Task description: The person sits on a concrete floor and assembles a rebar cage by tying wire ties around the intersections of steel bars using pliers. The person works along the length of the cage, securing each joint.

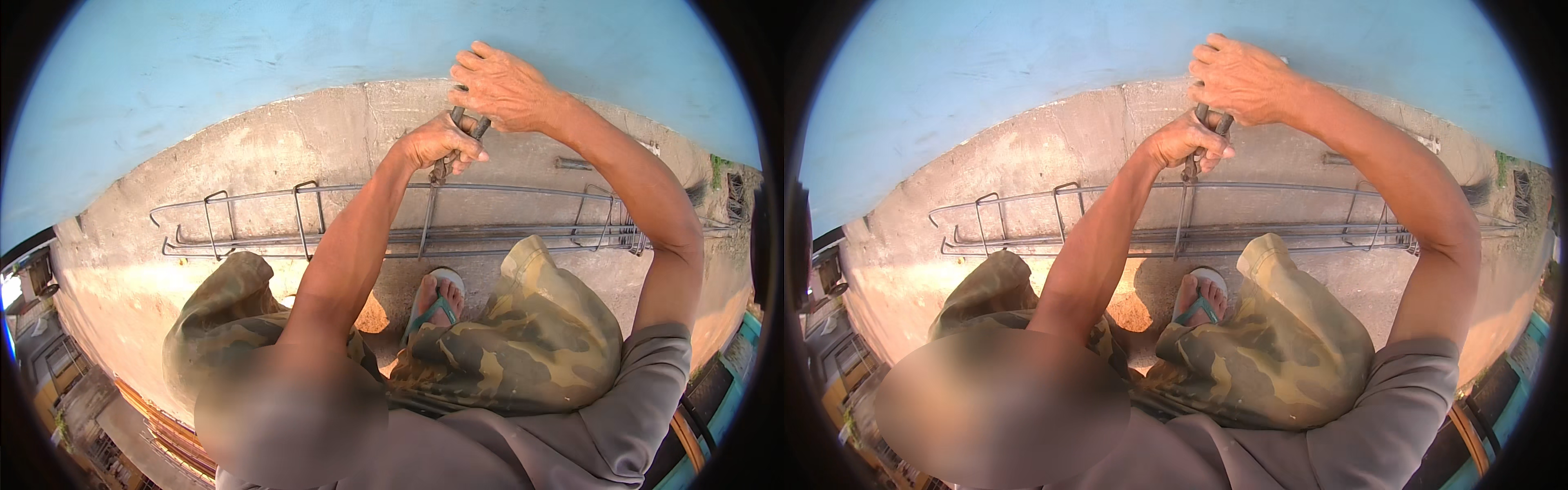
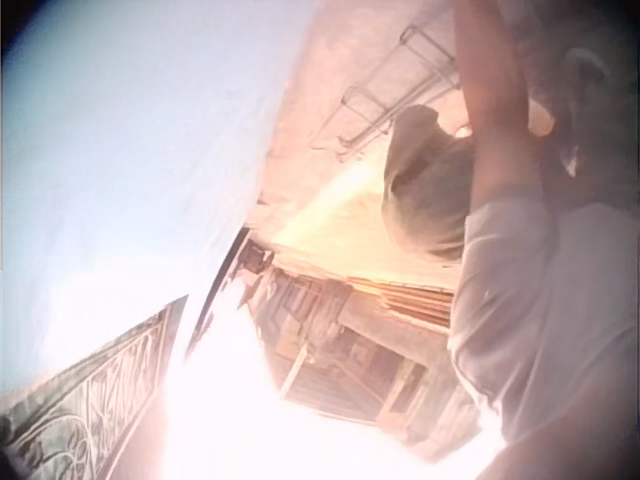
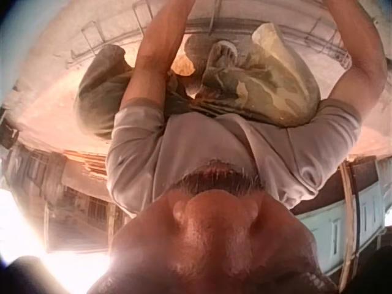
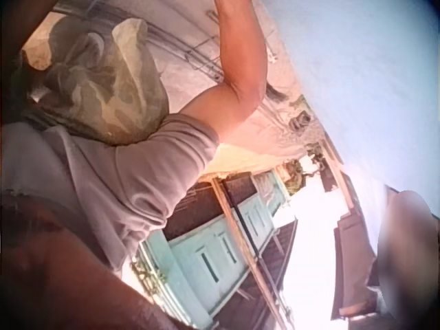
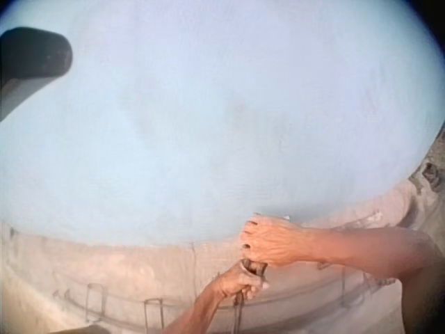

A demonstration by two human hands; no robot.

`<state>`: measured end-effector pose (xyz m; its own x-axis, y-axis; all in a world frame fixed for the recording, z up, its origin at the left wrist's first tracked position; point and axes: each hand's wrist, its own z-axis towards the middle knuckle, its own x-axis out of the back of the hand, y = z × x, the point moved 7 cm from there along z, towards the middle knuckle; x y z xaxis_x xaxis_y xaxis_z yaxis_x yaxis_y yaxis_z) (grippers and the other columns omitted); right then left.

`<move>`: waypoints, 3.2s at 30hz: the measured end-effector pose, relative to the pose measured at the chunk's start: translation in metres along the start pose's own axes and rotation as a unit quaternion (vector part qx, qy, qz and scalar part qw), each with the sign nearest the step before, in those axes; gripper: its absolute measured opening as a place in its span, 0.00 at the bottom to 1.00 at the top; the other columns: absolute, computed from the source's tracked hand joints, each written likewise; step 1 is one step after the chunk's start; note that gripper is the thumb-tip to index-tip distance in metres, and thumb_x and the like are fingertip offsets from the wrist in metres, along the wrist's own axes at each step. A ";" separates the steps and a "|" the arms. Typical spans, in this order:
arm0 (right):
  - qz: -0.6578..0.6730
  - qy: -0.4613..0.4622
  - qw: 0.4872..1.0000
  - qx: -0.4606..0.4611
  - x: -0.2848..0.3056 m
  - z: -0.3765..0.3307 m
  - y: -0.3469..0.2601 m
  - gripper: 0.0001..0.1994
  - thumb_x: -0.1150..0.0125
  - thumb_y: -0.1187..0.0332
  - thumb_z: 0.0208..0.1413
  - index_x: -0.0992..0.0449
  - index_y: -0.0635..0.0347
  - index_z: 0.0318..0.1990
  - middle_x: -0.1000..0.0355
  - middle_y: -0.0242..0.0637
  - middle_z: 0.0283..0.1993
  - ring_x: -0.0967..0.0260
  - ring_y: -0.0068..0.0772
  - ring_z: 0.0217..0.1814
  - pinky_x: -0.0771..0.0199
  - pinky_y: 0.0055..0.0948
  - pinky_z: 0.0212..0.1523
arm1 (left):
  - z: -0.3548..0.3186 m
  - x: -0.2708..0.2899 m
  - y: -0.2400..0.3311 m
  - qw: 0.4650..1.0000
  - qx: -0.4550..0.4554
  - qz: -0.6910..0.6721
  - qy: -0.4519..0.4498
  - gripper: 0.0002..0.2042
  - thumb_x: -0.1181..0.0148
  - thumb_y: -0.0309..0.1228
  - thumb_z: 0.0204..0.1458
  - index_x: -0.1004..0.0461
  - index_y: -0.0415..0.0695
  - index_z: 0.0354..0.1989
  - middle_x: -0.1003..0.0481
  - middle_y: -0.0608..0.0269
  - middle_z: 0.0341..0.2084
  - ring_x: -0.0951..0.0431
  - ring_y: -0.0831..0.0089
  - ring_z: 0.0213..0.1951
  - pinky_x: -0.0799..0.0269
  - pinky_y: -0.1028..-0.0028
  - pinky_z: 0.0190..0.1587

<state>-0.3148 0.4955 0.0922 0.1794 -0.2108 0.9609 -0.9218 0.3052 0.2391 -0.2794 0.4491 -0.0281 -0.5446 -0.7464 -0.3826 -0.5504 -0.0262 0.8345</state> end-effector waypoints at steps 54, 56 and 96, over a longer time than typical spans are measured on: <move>0.870 0.011 0.232 -0.434 -0.047 -0.145 -0.118 0.18 0.45 0.55 0.64 0.27 0.63 0.35 0.24 0.47 0.24 0.26 0.40 0.18 0.30 0.36 0.14 | -0.017 -0.042 -0.004 0.837 -0.164 -0.519 -0.054 0.21 0.61 0.43 0.68 0.34 0.39 0.58 0.28 0.53 0.52 0.28 0.59 0.56 0.31 0.59 0.60; 0.863 0.012 0.250 -0.440 -0.055 -0.146 -0.120 0.19 0.46 0.51 0.64 0.27 0.61 0.34 0.24 0.45 0.25 0.26 0.38 0.18 0.31 0.35 0.14 | -0.016 -0.048 -0.006 0.850 -0.181 -0.494 -0.029 0.21 0.60 0.44 0.68 0.33 0.40 0.57 0.27 0.54 0.52 0.29 0.58 0.57 0.31 0.58 0.59; 0.671 0.236 0.474 -0.519 -0.044 -0.132 -0.132 0.16 0.50 0.64 0.66 0.29 0.65 0.54 0.26 0.42 0.38 0.26 0.31 0.36 0.26 0.30 0.36 | -0.039 -0.084 -0.011 0.948 -0.146 -0.131 0.252 0.09 0.44 0.34 0.62 0.24 0.40 0.36 0.25 0.65 0.31 0.27 0.74 0.34 0.28 0.69 0.31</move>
<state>-0.1557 0.5869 0.0371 -0.0478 0.9765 0.2103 0.3068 0.2147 -0.9272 -0.2031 0.4865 0.0105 -0.0022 -0.9100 -0.4146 -0.3868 -0.3816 0.8395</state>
